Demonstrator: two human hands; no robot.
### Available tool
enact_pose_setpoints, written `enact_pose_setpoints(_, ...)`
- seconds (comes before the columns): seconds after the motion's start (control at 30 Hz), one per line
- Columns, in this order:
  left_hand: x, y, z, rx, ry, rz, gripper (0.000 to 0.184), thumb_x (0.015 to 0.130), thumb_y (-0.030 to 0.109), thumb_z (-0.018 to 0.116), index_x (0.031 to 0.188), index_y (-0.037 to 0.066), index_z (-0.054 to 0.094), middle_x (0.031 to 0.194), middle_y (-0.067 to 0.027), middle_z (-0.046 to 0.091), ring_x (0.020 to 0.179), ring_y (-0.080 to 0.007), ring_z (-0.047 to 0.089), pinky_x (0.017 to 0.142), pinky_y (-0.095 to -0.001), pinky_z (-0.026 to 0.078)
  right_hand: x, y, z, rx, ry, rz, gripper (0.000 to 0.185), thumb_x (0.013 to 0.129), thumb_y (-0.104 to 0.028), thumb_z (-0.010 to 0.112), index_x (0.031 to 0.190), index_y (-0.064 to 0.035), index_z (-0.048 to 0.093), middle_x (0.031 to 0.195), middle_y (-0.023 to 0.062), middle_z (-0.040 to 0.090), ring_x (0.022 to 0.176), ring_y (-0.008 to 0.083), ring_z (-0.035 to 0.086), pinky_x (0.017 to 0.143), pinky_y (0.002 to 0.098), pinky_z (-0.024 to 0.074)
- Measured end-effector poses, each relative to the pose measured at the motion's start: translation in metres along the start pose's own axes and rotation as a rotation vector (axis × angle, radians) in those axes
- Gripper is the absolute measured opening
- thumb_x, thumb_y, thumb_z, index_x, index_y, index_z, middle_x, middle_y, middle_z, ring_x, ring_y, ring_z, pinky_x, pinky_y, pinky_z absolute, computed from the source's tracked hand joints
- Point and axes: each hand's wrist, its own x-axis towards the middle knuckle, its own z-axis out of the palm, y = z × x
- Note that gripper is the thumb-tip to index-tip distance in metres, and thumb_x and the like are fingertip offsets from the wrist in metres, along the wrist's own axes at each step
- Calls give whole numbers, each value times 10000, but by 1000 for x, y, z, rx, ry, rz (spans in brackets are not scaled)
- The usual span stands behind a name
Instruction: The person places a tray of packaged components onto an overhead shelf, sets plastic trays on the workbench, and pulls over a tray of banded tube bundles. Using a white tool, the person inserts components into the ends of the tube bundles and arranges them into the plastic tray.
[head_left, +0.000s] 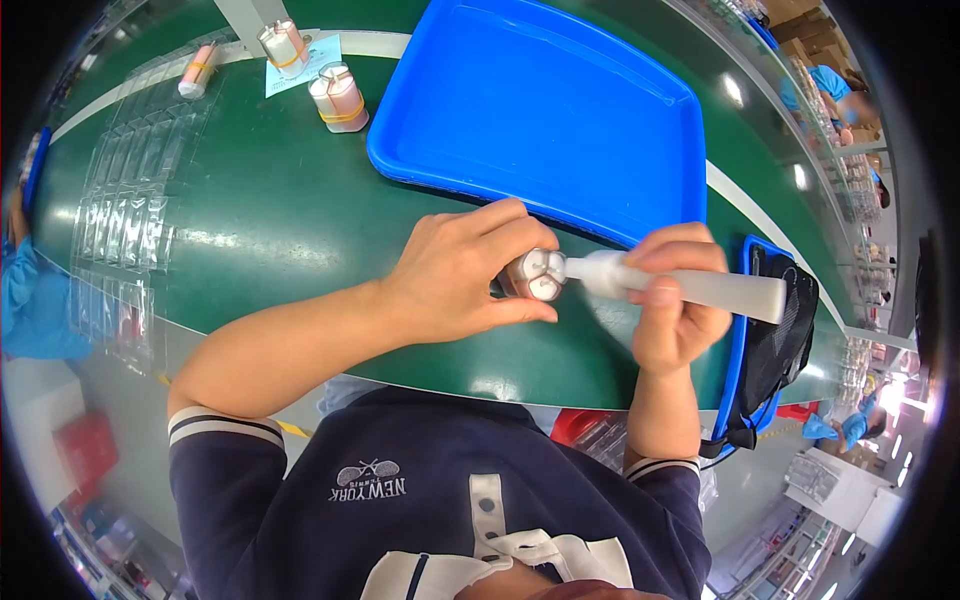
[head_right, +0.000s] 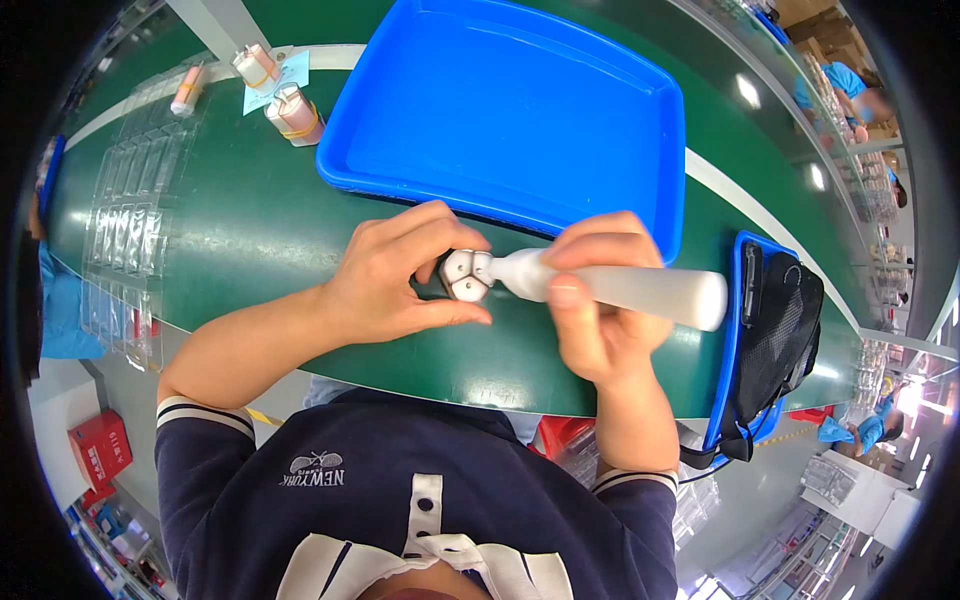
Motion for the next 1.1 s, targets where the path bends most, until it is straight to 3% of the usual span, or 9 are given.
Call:
enact_pose_setpoints(0.03,1,3,0,0,41,15,472,584,143,764,1011,61,578,794,-35,554,516,-120,453,459,-232,384,0,-2,0,58,80,15,175,830,-161,583,777,3,547,740,110,562,662,195,539,517,270,431)
enact_pose_setpoints(0.17,2,5,-1,-23,37,61,566,542,170,784,1055,65,569,795,-34,557,529,-125,463,461,-224,393,3,-8,-8,171,111,117,208,850,-169,548,779,26,535,769,113,555,649,171,511,493,245,399)
enact_pose_setpoints(0.23,1,-2,1,-39,26,129,522,546,153,782,1021,59,586,776,-30,554,506,-117,446,433,-225,367,2,-5,-10,131,87,74,156,831,-135,566,799,15,533,786,118,555,646,182,524,501,248,411)
enact_pose_setpoints(0.4,0,1,0,-24,51,69,418,569,190,799,905,56,590,722,-16,523,462,-102,405,404,-237,315,-1,-9,-3,43,-7,-14,96,765,-60,624,758,-13,540,755,117,563,645,215,553,508,267,438)
enact_pose_setpoints(0.47,-1,2,1,-17,74,54,397,575,211,806,867,58,585,705,-11,512,451,-98,392,398,-241,301,4,-6,-2,-30,-116,-186,122,738,-65,651,713,-15,543,725,105,570,613,212,554,478,276,441)
enact_pose_setpoints(0.73,-2,3,2,32,75,26,435,547,301,825,802,69,559,682,-2,491,451,-103,405,401,-243,317,6,-7,5,-56,-111,-194,138,684,-38,691,699,-35,555,690,75,572,563,182,548,403,255,404)
enact_pose_setpoints(1.0,-2,4,3,28,74,24,434,546,293,826,803,63,562,677,-7,488,452,-105,406,401,-242,318,5,-14,5,-174,-162,-100,148,665,-43,707,712,-49,567,673,53,570,528,159,538,401,242,391)
enact_pose_setpoints(1.1,-2,4,2,21,68,24,428,553,274,828,816,58,567,693,-5,506,449,-93,397,402,-242,313,5,-11,5,-152,-166,-171,151,664,-37,709,712,-45,567,679,68,577,547,179,551,417,253,407)
